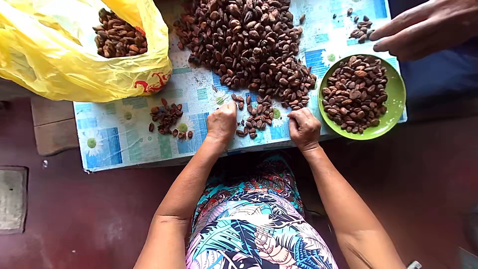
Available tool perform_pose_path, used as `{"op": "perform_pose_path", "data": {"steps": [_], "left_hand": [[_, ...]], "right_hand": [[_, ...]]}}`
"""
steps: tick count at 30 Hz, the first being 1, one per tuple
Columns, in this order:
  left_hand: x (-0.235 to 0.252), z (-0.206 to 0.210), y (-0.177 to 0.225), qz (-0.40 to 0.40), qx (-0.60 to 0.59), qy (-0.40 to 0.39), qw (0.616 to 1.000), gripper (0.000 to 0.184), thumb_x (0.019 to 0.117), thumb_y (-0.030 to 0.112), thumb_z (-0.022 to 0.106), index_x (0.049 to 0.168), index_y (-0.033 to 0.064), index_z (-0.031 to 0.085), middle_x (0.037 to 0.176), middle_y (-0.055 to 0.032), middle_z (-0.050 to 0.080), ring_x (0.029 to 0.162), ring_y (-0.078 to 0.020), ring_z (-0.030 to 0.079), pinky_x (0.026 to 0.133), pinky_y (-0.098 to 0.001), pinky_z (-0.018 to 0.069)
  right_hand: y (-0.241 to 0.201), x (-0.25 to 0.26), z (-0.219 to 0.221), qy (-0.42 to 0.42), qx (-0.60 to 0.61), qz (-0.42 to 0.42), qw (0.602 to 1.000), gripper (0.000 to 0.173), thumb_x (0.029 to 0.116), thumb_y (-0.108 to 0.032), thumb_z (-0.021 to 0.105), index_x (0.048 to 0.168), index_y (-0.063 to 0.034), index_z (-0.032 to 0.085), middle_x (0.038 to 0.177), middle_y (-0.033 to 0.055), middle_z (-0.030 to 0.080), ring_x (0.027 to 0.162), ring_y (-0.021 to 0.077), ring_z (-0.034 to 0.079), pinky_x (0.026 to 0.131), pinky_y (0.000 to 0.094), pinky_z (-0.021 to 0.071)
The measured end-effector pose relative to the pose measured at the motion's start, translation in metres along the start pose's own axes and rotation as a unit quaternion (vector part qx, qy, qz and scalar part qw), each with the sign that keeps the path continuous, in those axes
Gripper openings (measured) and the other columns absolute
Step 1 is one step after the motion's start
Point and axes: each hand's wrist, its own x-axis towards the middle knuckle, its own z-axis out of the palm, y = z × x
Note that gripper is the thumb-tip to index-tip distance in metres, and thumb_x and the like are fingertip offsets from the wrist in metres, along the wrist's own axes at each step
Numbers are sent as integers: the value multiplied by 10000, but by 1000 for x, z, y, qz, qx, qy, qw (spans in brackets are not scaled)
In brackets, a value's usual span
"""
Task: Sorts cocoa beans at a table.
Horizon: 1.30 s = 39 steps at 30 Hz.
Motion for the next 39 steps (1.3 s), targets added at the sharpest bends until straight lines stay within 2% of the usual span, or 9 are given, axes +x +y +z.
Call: {"op": "perform_pose_path", "data": {"steps": [3, 5, 7, 10, 13, 16, 19, 30, 39], "left_hand": [[15, -24, -29, -51, -263, -23, 963, 300, 1077, 138, 485, 1234, 0, 700, 1082, -135, 740, 924, -223, 708, 852, -396, 560], [17, -34, -39, -119, -582, -22, 804, 243, 1070, 95, 414, 1060, 93, 657, 668, 52, 520, 500, -17, 428, 478, -162, 378], [19, -43, -50, -142, -795, -92, 583, 420, 1043, 160, 260, 821, 190, 616, 589, 90, 529, 453, -6, 442, 426, -156, 363], [28, -41, -56, -169, -858, -130, 468, 504, 1030, 237, 227, 732, 160, 626, 714, -6, 668, 535, -72, 587, 431, -175, 428], [41, -39, -50, -214, -825, -127, 507, 514, 1069, 275, 224, 673, 194, 541, 619, 44, 603, 456, -35, 518, 396, -156, 390], [46, -32, -41, -177, -617, -44, 765, 289, 1073, 143, 435, 854, 116, 623, 526, 84, 434, 399, 2, 350, 390, -154, 309], [44, -29, -35, -106, -277, -36, 954, 343, 1014, 314, 619, 1107, 0, 722, 902, -147, 695, 799, -262, 645, 773, -497, 518], [56, -40, 31, -106, 81, -214, 968, 858, 1004, 728, 364, 1201, -71, 607, 1150, -301, 674, 1143, -458, 657, 893, -635, 491], [54, -31, 34, -48, 123, -210, 969, 551, 1105, 439, 356, 1182, -59, 580, 1080, -325, 678, 1073, -523, 665, 829, -686, 490]], "right_hand": [[1, 0, 0, 1, 0, 1, 1000, 205, 934, -50, 555, 940, 8, 752, 896, 202, 719, 801, 333, 713, 665, 448, 552], [2, -1, 1, 3, 3, 1, 1000, 205, 935, -47, 554, 941, 8, 751, 903, 202, 722, 810, 337, 715, 668, 447, 555], [2, -1, 2, 4, 5, 1, 1000, 203, 933, -42, 554, 939, 9, 751, 904, 202, 722, 811, 336, 715, 671, 444, 558], [2, 0, 2, 5, 4, -1, 1000, 196, 927, -39, 559, 930, 5, 750, 888, 195, 717, 799, 324, 712, 663, 437, 555], [1, 0, 2, 2, 0, 1, 1000, 203, 927, -36, 552, 933, 6, 751, 890, 199, 718, 799, 330, 712, 661, 442, 552], [1, 0, 2, 4, -1, 0, 1000, 205, 931, -39, 552, 938, 10, 751, 897, 199, 719, 804, 331, 713, 664, 443, 553], [1, 0, 1, 2, -3, -2, 1000, 209, 930, -43, 549, 937, 10, 751, 894, 199, 719, 802, 329, 712, 663, 443, 548], [1, 0, 0, 0, -6, 0, 1000, 212, 929, -48, 546, 940, 3, 752, 890, 194, 720, 802, 331, 716, 660, 442, 558], [0, 0, 6, 17, -13, -1, 1000, 191, 886, -52, 574, 907, -19, 761, 854, 164, 720, 763, 316, 714, 626, 443, 562]]}}
